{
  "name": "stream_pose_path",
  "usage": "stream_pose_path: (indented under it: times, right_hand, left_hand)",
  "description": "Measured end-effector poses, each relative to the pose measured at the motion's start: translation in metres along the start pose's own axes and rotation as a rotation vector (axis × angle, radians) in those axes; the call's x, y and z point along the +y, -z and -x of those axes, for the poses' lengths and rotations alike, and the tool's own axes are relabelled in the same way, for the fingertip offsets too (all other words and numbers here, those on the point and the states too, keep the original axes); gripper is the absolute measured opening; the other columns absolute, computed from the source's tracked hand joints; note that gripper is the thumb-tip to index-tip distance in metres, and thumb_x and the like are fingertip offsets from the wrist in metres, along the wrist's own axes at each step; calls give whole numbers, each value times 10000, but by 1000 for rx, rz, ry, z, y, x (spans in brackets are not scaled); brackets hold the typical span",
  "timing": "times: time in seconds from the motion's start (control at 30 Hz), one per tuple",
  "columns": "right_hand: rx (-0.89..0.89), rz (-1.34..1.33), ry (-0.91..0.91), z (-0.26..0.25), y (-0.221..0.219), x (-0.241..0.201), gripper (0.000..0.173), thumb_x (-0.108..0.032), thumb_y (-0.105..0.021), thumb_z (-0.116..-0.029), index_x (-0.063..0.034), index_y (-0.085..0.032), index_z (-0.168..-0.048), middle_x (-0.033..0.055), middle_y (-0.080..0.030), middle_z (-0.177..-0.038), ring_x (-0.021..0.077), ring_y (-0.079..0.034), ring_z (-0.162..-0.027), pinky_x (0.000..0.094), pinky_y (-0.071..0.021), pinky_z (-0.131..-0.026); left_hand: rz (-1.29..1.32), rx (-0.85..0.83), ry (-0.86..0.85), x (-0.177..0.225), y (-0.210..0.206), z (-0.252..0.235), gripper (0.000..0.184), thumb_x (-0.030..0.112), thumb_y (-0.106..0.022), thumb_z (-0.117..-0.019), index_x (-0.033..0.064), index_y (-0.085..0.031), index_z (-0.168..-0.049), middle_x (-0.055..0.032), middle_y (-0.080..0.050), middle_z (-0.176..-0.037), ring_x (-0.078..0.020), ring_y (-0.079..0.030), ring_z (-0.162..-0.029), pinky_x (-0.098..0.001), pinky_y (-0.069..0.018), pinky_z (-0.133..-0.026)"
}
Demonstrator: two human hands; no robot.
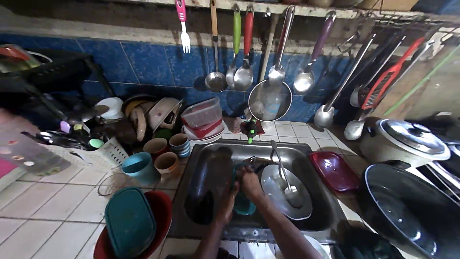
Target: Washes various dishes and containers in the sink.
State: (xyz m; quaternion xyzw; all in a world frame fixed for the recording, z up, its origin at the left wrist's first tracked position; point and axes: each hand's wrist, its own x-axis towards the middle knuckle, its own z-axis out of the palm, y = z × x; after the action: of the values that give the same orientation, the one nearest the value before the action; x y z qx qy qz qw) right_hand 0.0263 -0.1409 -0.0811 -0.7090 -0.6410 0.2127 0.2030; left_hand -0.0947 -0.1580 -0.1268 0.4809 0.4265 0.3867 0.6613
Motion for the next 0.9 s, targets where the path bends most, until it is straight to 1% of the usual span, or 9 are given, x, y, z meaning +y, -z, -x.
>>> stream_pose_path:
  times: [0.17,0.27,0.37,0.43,0.53,0.67,0.77,0.83,0.9]
  right_hand:
    - [114,-597,-152,16,-16,-17,552,-339,-650,-1005,45,-525,-1381,248,-667,-1165,338,-673,-1037,508,-534,-952]
    - [212,-944,-197,16,1,-13,450,-124,-701,-944,54,-548,-1328,151,-697,-992,170,-684,-850,353,-586,-798]
    - [299,-1442,-206,14,13,0,234,-112,-574,-1003,34,-573,-1186,105,-693,-874,155,-696,-739,331,-614,-659]
    - [226,-1526,-141,18,11,12,296,-198,-534,-1017,15,-549,-1221,101,-706,-901,163,-715,-769,340,-630,-684]
    - [178,-1382,-195,26,8,29,284,-193,-557,-1041,2,-572,-1248,70,-713,-931,107,-705,-793,285,-617,-717]
    - [401,-1255,-319,28,18,47,154,-36,-679,-946,9,-636,-1087,33,-681,-807,61,-636,-647,228,-560,-591]
    - [391,-998,62,39,13,18,156,14,-686,-884,52,-680,-1035,51,-732,-901,87,-692,-788,263,-603,-745]
    - [453,-510,348,44,-2,-1,234,-110,-745,-832,50,-745,-1003,173,-722,-1082,285,-662,-1093,487,-488,-1012]
    - [511,-253,394,36,-2,-1,318,-202,-650,-876,67,-729,-1027,271,-696,-1153,476,-595,-1215,683,-335,-1096]
  left_hand:
    - [333,-42,-21,13,-1,-9,718,602,-174,-1065,79,-363,-1518,-90,-607,-1325,-150,-621,-1149,-366,-550,-947]
    - [411,-236,-120,17,8,-11,1009,812,-374,-912,139,-142,-1627,-78,-534,-1477,-183,-594,-1271,-408,-554,-1002]
    - [245,-151,-5,13,15,-10,604,327,-503,-1071,72,-308,-1583,-117,-487,-1510,-195,-529,-1312,-392,-468,-1078]
    - [352,-125,195,15,14,-7,294,198,-494,-1078,47,-554,-1323,-63,-667,-1163,-142,-661,-1011,-322,-571,-867]
    - [527,-229,226,21,19,-3,246,220,-491,-1069,55,-584,-1227,-76,-733,-1007,-163,-730,-899,-332,-625,-797]
    - [48,-37,124,32,30,-9,561,105,-763,-894,-10,-513,-1383,-180,-655,-1189,-240,-664,-1046,-408,-574,-906]
    - [-346,-65,31,37,18,-9,570,154,-826,-846,-30,-580,-1325,-198,-668,-1191,-261,-662,-1086,-437,-552,-958]
    - [-498,-92,-103,41,3,0,438,108,-739,-905,-63,-607,-1285,-195,-679,-1158,-232,-657,-1070,-404,-534,-967]
    - [-685,-139,-191,50,-3,15,457,101,-714,-920,-87,-584,-1316,-236,-677,-1181,-290,-660,-1107,-439,-513,-1004]
